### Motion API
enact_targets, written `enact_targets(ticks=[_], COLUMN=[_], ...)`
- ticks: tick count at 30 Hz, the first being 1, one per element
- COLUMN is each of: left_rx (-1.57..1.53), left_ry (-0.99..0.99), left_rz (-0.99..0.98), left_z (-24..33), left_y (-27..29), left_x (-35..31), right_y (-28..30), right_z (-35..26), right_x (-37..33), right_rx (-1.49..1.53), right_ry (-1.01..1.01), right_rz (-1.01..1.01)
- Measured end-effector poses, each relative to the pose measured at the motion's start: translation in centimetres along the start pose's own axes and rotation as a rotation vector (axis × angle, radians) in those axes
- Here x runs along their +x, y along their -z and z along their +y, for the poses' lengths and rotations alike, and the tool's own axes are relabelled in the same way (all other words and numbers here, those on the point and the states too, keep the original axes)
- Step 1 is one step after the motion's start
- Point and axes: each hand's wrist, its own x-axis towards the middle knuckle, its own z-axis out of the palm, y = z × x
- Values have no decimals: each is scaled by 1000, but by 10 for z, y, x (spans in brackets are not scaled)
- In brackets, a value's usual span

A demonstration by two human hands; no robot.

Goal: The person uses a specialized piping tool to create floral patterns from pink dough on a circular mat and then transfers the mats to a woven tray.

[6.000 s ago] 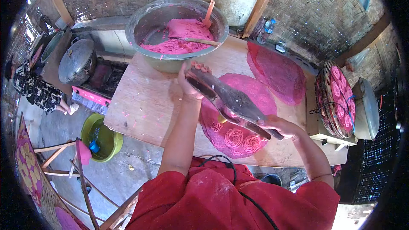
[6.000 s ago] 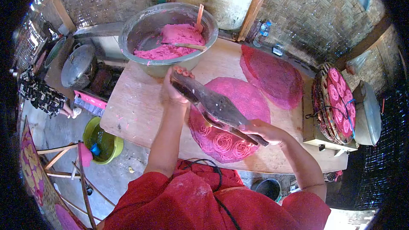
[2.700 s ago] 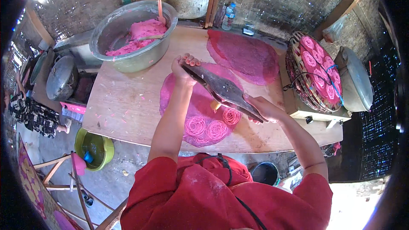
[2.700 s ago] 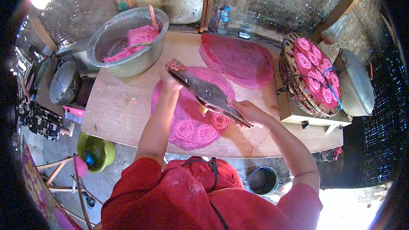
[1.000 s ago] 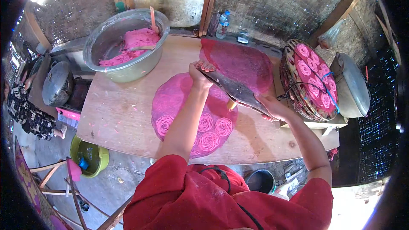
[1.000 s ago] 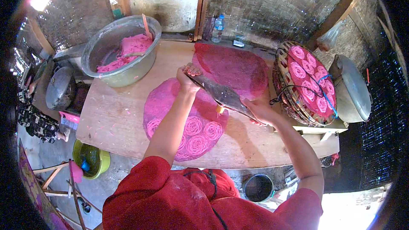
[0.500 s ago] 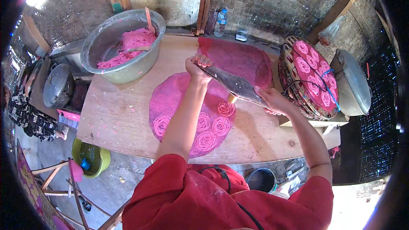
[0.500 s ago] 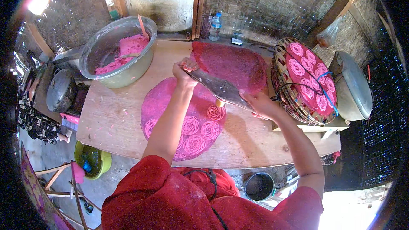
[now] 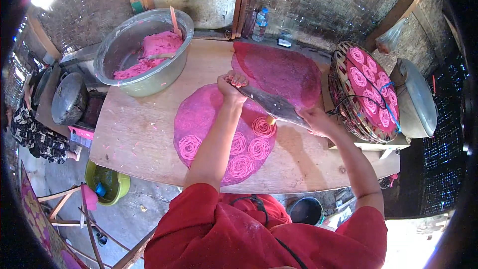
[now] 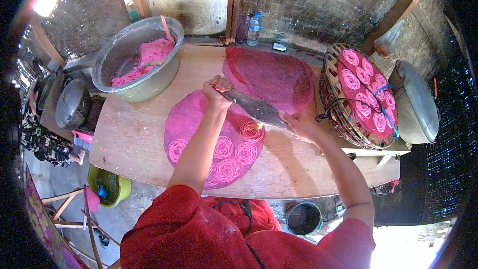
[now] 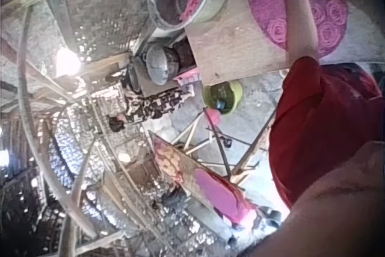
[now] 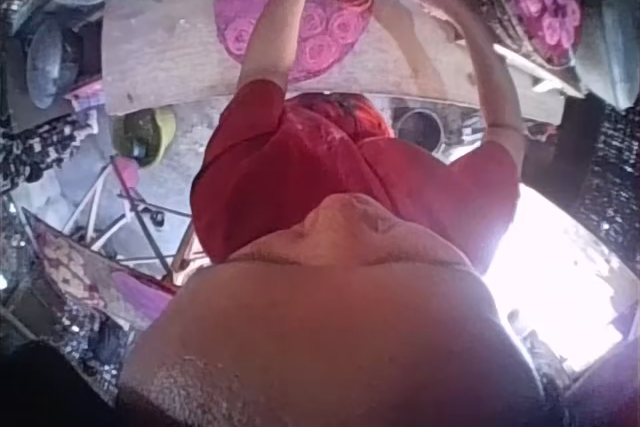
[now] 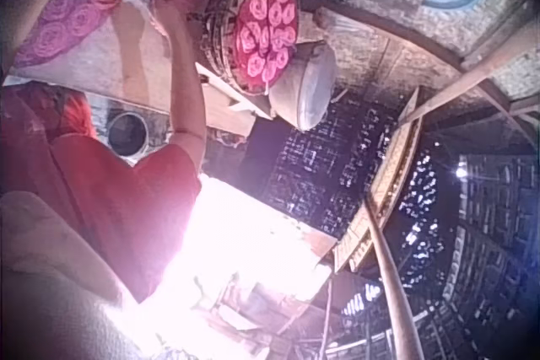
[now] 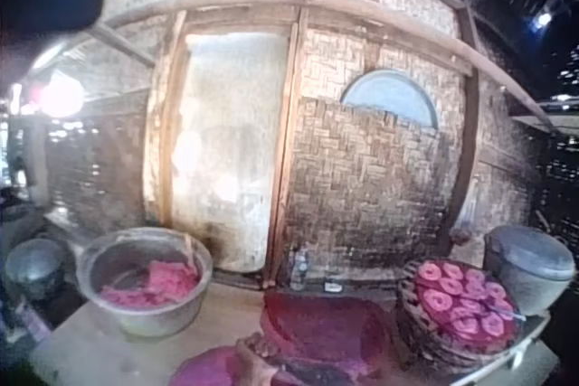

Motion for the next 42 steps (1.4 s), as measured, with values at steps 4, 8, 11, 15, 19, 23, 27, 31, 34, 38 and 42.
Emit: enact_targets(ticks=[4,8,11,15,19,23,27,31,34,38,42], left_rx=[74,197,322,1370,1816,1856,901,618,373,1603,2183], left_ry=[-1,-67,-156,-203,-3,33,751,991,1078,578,201], left_rz=[-41,-122,-266,-268,-163,-160,-155,-237,-290,-557,-628], left_z=[28,68,93,81,92,120,128,192,231,288,328], left_y=[5,-18,-78,-130,-85,-26,-62,-59,-102,-146,-163], left_x=[2,-17,-52,-159,-241,-264,-277,-263,-232,-219,-203], right_y=[-22,-28,-3,23,-32,-69,-110,-157,-155,-167,-198], right_z=[-2,-23,-56,-91,-128,-147,-159,-216,-313,-377,-416], right_x=[13,5,-23,-57,-87,-63,-16,-17,-95,-143,-113], right_rx=[-8,102,177,53,29,-455,-328,154,83,-251,-3], right_ry=[20,61,155,520,977,981,963,1323,1902,1716,1426], right_rz=[-37,-218,-354,-491,-268,-217,-438,-387,-304,-657,-360])
